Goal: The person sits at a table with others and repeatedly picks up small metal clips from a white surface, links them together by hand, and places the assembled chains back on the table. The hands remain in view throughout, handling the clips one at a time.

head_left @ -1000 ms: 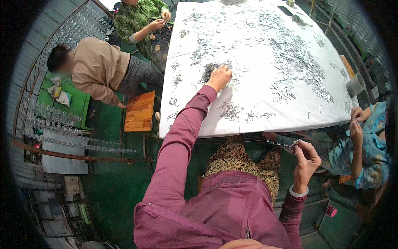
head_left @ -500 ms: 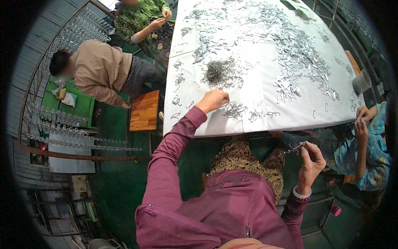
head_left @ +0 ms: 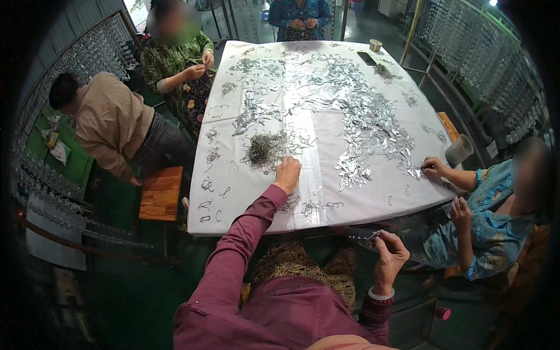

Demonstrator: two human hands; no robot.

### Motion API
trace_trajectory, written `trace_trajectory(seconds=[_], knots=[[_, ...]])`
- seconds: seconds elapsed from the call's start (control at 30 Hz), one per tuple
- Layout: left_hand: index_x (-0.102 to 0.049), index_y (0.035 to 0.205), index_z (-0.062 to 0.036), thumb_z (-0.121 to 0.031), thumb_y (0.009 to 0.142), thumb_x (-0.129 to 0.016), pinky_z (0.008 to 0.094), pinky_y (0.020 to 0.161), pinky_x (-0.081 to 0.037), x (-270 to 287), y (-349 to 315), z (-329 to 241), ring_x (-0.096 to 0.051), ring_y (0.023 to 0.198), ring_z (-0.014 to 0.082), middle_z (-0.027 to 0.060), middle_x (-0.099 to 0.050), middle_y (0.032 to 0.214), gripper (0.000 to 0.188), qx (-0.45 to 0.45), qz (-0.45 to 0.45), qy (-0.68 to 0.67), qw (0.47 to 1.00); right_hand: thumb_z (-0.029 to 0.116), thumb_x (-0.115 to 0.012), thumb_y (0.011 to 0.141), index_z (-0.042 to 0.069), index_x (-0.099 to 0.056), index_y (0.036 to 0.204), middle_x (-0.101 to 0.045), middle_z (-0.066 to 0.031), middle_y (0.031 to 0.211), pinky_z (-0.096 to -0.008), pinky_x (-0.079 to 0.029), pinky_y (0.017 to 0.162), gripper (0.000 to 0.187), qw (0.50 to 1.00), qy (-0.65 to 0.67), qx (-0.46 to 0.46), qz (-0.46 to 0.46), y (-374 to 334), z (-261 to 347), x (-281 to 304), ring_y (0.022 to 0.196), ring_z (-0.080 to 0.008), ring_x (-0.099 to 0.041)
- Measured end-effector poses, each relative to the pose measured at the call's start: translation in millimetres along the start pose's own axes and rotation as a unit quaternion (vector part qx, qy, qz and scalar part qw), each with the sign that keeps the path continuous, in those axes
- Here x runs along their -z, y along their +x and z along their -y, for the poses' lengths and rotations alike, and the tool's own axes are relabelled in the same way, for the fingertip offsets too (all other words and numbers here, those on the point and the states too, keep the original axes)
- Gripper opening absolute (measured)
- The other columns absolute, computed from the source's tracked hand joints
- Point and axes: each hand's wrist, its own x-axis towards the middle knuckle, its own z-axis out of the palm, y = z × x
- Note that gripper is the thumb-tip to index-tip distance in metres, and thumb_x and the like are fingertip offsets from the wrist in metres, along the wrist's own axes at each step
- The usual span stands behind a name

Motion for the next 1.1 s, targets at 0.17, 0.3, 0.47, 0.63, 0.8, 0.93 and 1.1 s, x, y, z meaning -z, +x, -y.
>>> trace_trajectory(seconds=[0.17,0.3,0.47,0.63,0.8,0.93,1.1], knots=[[-0.054,0.088,0.0002,-0.007,0.084,-0.051,0.0424,0.072,-0.047,9,-7,-3,-0.056,0.085,0.0346,0.0162,-0.058,0.083,0.009,-0.015,-0.025,-0.173,0.985,-0.008,-0.063,0.077,-0.004,-0.067,0.090,-0.065,-0.0048,0.080,-0.0217,-0.049,0.066,0.014,1.000,-0.003,-0.009,-0.004,-3,-4,1,0.071,-0.0095,-0.060],[-0.059,0.095,0.0011,-0.008,0.087,-0.049,0.0420,0.075,-0.045,41,-31,-46,-0.057,0.085,0.0359,0.0191,-0.059,0.089,0.016,-0.091,-0.020,-0.315,0.945,-0.003,-0.065,0.078,-0.001,-0.069,0.091,-0.067,-0.0042,0.084,-0.0214,-0.048,0.069,0.014,0.997,-0.059,-0.048,-0.012,-12,0,9,0.075,-0.0082,-0.060],[-0.059,0.097,0.0016,-0.006,0.090,-0.052,0.0308,0.068,-0.050,110,-86,-106,-0.061,0.075,0.0201,0.0121,-0.060,0.085,0.013,0.051,0.093,-0.545,0.832,0.001,-0.066,0.079,0.000,-0.068,0.096,-0.068,-0.0038,0.087,-0.0220,-0.049,0.070,0.016,0.994,-0.097,-0.038,0.038,-12,-19,-5,0.078,-0.0085,-0.061],[-0.058,0.100,0.0023,-0.008,0.088,-0.058,0.0265,0.070,-0.049,149,-116,-168,-0.060,0.078,0.0142,0.0104,-0.062,0.085,0.016,-0.067,0.166,-0.600,0.780,-0.002,-0.064,0.081,-0.001,-0.068,0.097,-0.066,-0.0035,0.087,-0.0211,-0.049,0.068,0.016,0.994,-0.044,-0.080,-0.054,-34,-22,4,0.076,-0.0090,-0.061],[-0.058,0.096,-0.0001,-0.001,0.084,-0.060,0.0266,0.077,-0.047,150,-113,-161,-0.057,0.088,0.0165,0.0092,-0.056,0.095,0.012,-0.144,0.118,-0.579,0.794,-0.005,-0.062,0.082,-0.003,-0.066,0.094,-0.065,-0.0030,0.087,-0.0209,-0.048,0.072,0.013,0.997,-0.046,0.010,-0.057,-25,-22,-12,0.080,-0.0088,-0.060],[-0.058,0.095,-0.0003,0.000,0.083,-0.061,0.0287,0.077,-0.047,147,-106,-165,-0.057,0.089,0.0209,0.0096,-0.056,0.096,0.013,-0.143,0.112,-0.582,0.793,-0.006,-0.062,0.081,-0.002,-0.066,0.093,-0.065,-0.0029,0.085,-0.0204,-0.047,0.071,0.013,0.998,-0.024,0.036,-0.045,-20,-23,-11,0.079,-0.0080,-0.059],[-0.057,0.094,-0.0001,0.002,0.083,-0.059,0.0288,0.079,-0.046,138,-103,-166,-0.058,0.092,0.0216,0.0116,-0.059,0.098,0.012,-0.132,0.066,-0.580,0.801,-0.009,-0.059,0.081,-0.002,-0.066,0.094,-0.062,-0.0030,0.085,-0.0203,-0.046,0.068,0.016,0.996,-0.078,0.046,-0.022,-19,-23,-15,0.076,-0.0078,-0.057]])
